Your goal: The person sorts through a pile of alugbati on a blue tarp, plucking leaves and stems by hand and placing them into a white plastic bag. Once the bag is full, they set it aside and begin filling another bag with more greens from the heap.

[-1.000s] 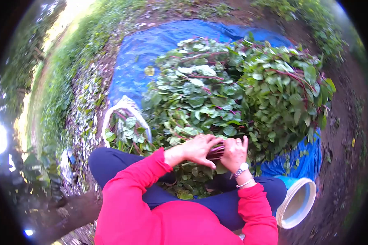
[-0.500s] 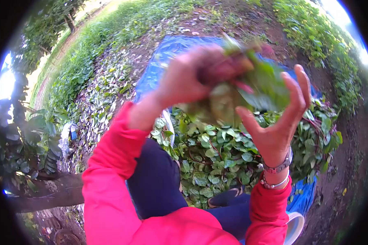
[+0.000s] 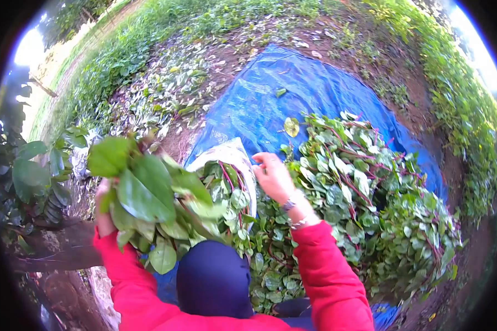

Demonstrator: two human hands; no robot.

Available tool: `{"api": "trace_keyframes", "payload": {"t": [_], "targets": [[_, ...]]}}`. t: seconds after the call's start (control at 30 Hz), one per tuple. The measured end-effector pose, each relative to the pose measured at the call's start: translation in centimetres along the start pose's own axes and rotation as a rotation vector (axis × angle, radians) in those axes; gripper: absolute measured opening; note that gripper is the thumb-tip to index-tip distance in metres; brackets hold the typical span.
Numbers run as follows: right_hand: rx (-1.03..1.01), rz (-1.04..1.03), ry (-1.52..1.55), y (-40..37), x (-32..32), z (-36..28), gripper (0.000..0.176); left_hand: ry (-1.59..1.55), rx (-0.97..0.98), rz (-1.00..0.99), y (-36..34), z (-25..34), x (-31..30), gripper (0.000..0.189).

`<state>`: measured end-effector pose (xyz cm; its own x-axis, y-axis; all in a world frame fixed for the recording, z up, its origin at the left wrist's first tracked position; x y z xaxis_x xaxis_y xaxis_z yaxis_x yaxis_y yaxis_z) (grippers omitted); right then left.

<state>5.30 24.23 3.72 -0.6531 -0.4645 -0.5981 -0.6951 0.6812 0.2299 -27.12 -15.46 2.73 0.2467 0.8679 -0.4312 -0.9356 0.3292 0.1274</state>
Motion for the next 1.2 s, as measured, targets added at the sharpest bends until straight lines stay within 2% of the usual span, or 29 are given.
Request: {"api": "trace_keyframes", "payload": {"t": [0.07,0.13,0.17,0.2,0.23,0.27,0.3,0.33,0.37,0.47,0.5,0.53,0.57,0.6,0.67,0.73,0.77,0.8,0.87,0.9,0.93,0.97,1.0,1.03,1.07,1.1,1.13,1.17,1.2], "targets": [[-0.032,-0.023,-0.019,1.2,5.9,2.2,0.033,0.328,0.152,-0.230,-1.0,-7.3,2.8,0.043],[0.040,-0.101,-0.147,1.5,9.3,3.0,0.047,-0.051,-0.298,-0.636,-5.8,4.7,13.1,0.051],[0.104,-0.152,-0.161,1.6,10.6,3.5,0.051,0.183,-0.352,-0.622,-7.0,8.7,15.3,0.049],[0.167,-0.203,-0.176,1.4,12.1,4.3,0.056,0.058,-0.393,-0.659,-8.2,6.6,17.5,0.049],[0.047,-0.106,-0.265,1.6,12.8,4.6,0.051,0.128,-0.339,-0.601,-9.0,6.8,19.0,0.049],[0.039,-0.120,-0.263,2.3,13.1,4.7,0.051,0.055,-0.169,-0.515,-9.7,3.0,20.6,0.051],[0.107,-0.274,-0.203,2.9,13.6,4.7,0.045,0.375,-0.058,-0.441,-10.1,5.3,20.9,0.049],[0.175,-0.426,-0.147,3.0,14.0,4.5,0.039,0.402,0.070,-0.349,-10.7,5.6,21.8,0.043],[0.163,-0.300,-0.055,3.4,13.3,3.3,0.026,0.456,0.110,-0.338,-10.9,6.6,22.2,0.043],[0.105,-0.208,0.096,4.0,11.8,0.3,0.015,0.531,0.281,-0.252,-10.4,9.1,24.2,0.043],[-0.006,-0.134,0.142,3.6,11.6,-0.7,0.013,0.518,0.404,-0.152,-9.4,9.1,25.2,0.041],[-0.003,-0.144,0.136,3.3,11.8,-1.1,0.013,0.524,0.398,-0.077,-7.9,7.2,26.7,0.032],[-0.086,-0.097,0.162,2.8,11.4,-2.1,0.014,0.700,0.245,-0.345,-6.0,2.9,28.8,0.032],[-0.173,-0.046,0.188,2.4,11.1,-3.1,0.014,0.446,0.299,-0.087,-4.6,1.2,28.6,0.032],[-0.202,-0.019,0.134,1.9,11.5,-2.0,0.020,0.549,0.276,-0.162,-3.1,0.9,30.4,0.033],[0.120,0.003,0.004,1.3,10.5,1.1,0.031,0.591,0.295,-0.196,-3.1,1.8,30.3,0.034],[-0.001,0.133,-0.009,0.2,9.5,1.8,0.042,0.633,0.309,-0.232,-3.4,2.2,30.5,0.034],[0.137,0.125,-0.013,-1.4,8.8,2.9,0.043,0.624,0.310,-0.235,-3.6,3.7,29.2,0.034],[0.263,0.203,-0.055,-6.9,8.5,6.5,0.044,0.105,0.242,-0.498,-5.0,7.7,25.2,0.037],[0.459,0.195,0.139,-10.3,9.3,8.7,0.037,0.005,0.044,-0.539,-4.9,6.6,23.1,0.040],[0.693,0.151,0.506,-14.0,10.9,10.7,0.030,-0.094,-0.150,-0.572,-4.5,5.1,21.2,0.042],[0.908,0.064,0.592,-16.6,10.7,10.2,0.031,-0.148,-0.313,-0.417,-2.9,3.0,18.9,0.047],[1.077,0.092,0.772,-19.8,12.1,11.0,0.034,-0.201,-0.469,-0.255,-1.5,0.7,16.9,0.052],[1.168,0.063,0.822,-21.7,12.8,11.2,0.032,-0.202,-0.457,-0.257,-1.4,-1.2,16.7,0.052],[1.206,-0.014,0.805,-23.0,13.1,10.9,0.027,-0.139,-0.340,-0.232,-1.5,-3.6,17.2,0.052],[1.005,-0.093,0.716,-24.0,14.2,11.9,0.027,-0.078,-0.222,-0.210,-1.6,-5.8,17.8,0.053],[0.808,-0.166,0.620,-24.6,15.5,12.8,0.030,0.323,-0.288,-0.331,-2.5,-9.4,18.5,0.049],[0.903,-0.200,0.702,-25.0,15.8,12.1,0.033,0.218,-0.584,-0.471,-4.1,-9.6,18.7,0.049],[0.884,-0.250,0.655,-25.4,16.1,12.6,0.033,0.114,-0.888,-0.603,-6.1,-9.8,18.5,0.049]]}}
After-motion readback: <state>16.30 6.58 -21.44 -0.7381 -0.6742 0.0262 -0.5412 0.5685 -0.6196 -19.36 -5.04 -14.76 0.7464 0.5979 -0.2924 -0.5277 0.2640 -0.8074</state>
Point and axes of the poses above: each hand's wrist, its own y-axis towards the middle knuckle, its own x-axis out of the palm, z = x × y, the point moved 6 cm from there along y, towards the middle knuckle, and after that the axes turned 12 degrees about z, right-handed, at the moved point
